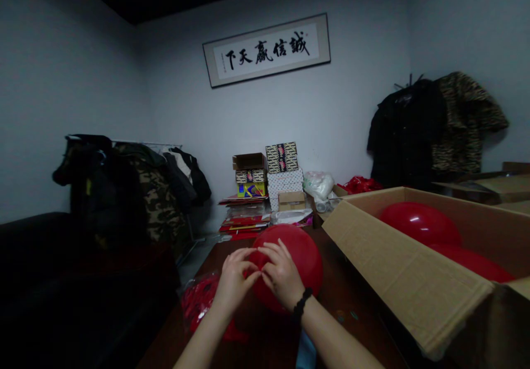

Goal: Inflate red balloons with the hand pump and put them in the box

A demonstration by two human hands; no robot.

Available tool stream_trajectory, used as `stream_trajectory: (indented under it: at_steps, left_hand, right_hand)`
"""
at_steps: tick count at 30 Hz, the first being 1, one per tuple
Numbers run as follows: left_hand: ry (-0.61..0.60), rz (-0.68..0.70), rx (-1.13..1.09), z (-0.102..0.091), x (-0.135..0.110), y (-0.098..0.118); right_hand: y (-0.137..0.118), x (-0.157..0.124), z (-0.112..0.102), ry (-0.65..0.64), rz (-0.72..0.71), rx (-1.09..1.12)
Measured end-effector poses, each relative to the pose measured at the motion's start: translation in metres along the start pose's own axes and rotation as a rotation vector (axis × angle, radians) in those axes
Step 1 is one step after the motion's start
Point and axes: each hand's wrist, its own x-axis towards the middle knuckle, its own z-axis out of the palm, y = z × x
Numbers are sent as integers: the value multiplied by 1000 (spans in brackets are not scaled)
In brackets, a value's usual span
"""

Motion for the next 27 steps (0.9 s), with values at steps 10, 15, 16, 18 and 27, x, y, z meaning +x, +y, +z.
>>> stream_trajectory:
  at_steps: [10, 15, 16, 18, 27]
  left_hand:
    - [-7, -15, -21, 8, 0, 8]
    - [122, -13, -22, 16, -7, 5]
    - [136, -15, -36, 17, -7, 4]
    - [153, -24, -62, 18, -9, 2]
    - [80, -108, -344, 16, -11, -7]
  right_hand:
    - [-2, -4, 0, -20, 8, 0]
    - [-3, -3, 1, -18, 74, -10]
    - [-3, -2, 1, -17, 86, -11]
    - [-1, -2, 3, -19, 101, -10]
    - [-1, -1, 5, -3, 143, -4]
